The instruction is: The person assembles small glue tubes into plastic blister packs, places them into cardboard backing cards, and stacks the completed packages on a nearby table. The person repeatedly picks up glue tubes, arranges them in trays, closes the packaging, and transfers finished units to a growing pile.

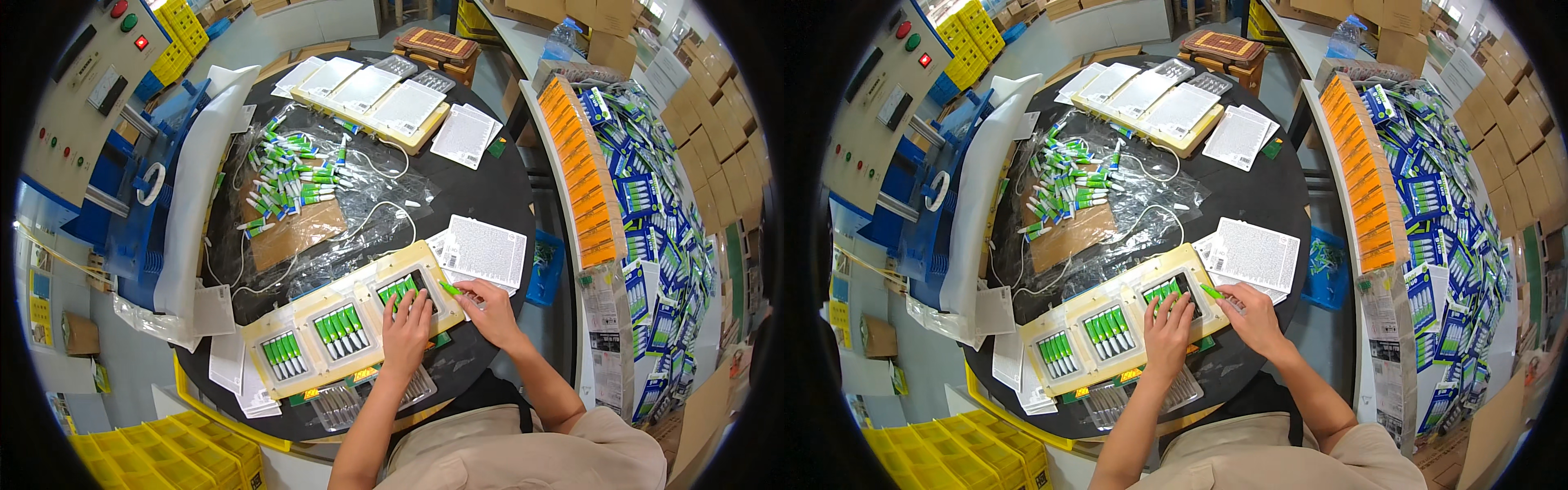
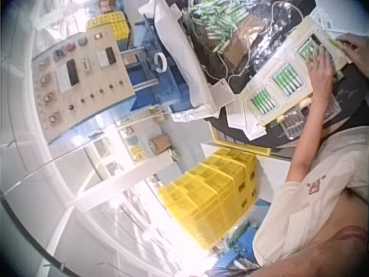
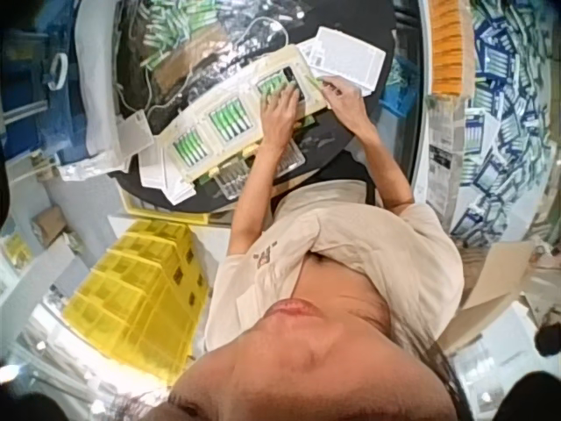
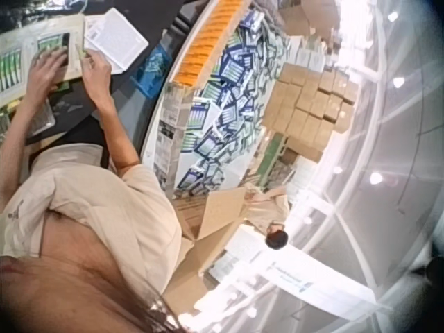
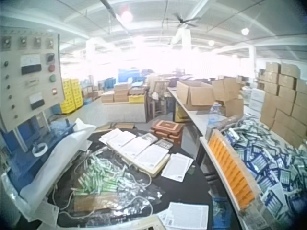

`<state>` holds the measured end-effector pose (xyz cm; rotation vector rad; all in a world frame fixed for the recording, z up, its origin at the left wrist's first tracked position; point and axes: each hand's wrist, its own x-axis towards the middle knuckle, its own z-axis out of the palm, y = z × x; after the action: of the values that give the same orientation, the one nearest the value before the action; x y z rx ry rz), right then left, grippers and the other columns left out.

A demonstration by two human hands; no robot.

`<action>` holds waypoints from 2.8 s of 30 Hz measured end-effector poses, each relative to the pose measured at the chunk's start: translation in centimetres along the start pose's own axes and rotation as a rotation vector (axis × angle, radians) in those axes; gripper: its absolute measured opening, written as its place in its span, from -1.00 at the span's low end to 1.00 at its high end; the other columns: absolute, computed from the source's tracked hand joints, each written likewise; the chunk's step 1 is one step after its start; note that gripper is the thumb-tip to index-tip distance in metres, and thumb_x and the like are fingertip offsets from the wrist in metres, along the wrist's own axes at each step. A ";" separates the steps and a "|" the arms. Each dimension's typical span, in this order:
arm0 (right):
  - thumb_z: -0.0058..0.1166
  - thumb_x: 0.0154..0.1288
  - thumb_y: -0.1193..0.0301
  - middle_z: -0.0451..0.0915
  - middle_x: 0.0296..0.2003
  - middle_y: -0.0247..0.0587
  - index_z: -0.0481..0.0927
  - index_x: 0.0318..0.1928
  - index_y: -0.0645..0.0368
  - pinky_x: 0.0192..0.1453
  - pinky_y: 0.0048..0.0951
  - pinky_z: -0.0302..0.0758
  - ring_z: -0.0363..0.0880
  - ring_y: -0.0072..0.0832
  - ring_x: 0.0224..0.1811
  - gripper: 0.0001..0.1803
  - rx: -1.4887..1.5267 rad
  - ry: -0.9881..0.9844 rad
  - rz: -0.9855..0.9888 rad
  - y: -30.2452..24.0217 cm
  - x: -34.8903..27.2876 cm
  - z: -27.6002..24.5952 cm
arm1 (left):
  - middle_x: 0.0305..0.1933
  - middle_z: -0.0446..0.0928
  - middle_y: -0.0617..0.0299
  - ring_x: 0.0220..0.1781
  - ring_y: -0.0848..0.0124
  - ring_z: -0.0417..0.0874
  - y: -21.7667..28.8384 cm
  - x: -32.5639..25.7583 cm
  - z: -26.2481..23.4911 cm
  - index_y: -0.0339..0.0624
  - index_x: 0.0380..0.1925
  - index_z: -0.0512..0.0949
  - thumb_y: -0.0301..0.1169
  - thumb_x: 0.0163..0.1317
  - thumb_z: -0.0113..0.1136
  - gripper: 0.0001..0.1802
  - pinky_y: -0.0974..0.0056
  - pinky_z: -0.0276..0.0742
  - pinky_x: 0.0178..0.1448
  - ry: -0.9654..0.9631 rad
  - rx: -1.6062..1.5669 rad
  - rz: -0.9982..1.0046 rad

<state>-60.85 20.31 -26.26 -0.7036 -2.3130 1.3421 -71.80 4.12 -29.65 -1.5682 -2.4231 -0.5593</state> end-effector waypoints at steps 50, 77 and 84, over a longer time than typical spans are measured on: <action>0.03 0.19 0.64 0.60 0.21 -0.17 0.54 0.26 0.13 0.53 0.02 0.28 0.53 -0.19 0.30 -0.43 -0.726 -0.203 -0.463 3.4 1.4 -11.7 | 0.18 0.59 0.06 0.26 0.06 0.55 -2.4 -23.5 -15.3 -0.21 0.08 0.56 -0.38 0.25 0.34 -0.60 -0.12 0.30 0.47 -0.099 -0.010 -0.514; 0.07 0.00 0.67 0.29 0.47 0.03 0.48 0.31 0.20 0.60 -0.12 0.20 0.20 -0.06 0.56 -0.27 -0.257 -0.365 -0.459 -2.0 -2.0 1.4 | 0.45 0.35 0.02 0.48 -0.01 0.32 -19.2 -28.5 -20.4 -0.17 0.30 0.41 -0.30 0.20 0.39 -0.33 -0.18 0.13 0.55 -0.018 0.159 -0.666; 0.06 0.21 0.60 0.28 0.46 0.15 0.36 0.41 0.18 0.56 -0.08 0.25 0.26 -0.02 0.52 -0.31 -1.045 -0.310 -0.387 3.4 -1.8 -2.7 | 0.62 0.17 0.19 0.62 0.18 0.18 -25.4 -28.7 -22.4 -0.07 0.49 0.23 -0.36 -0.14 0.61 0.12 -0.27 0.02 0.60 -0.540 0.079 -0.696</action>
<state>-57.12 22.52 -28.14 -0.2566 -3.1306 -0.0125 -83.66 -38.38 -25.02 -0.8788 -3.3617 -0.1231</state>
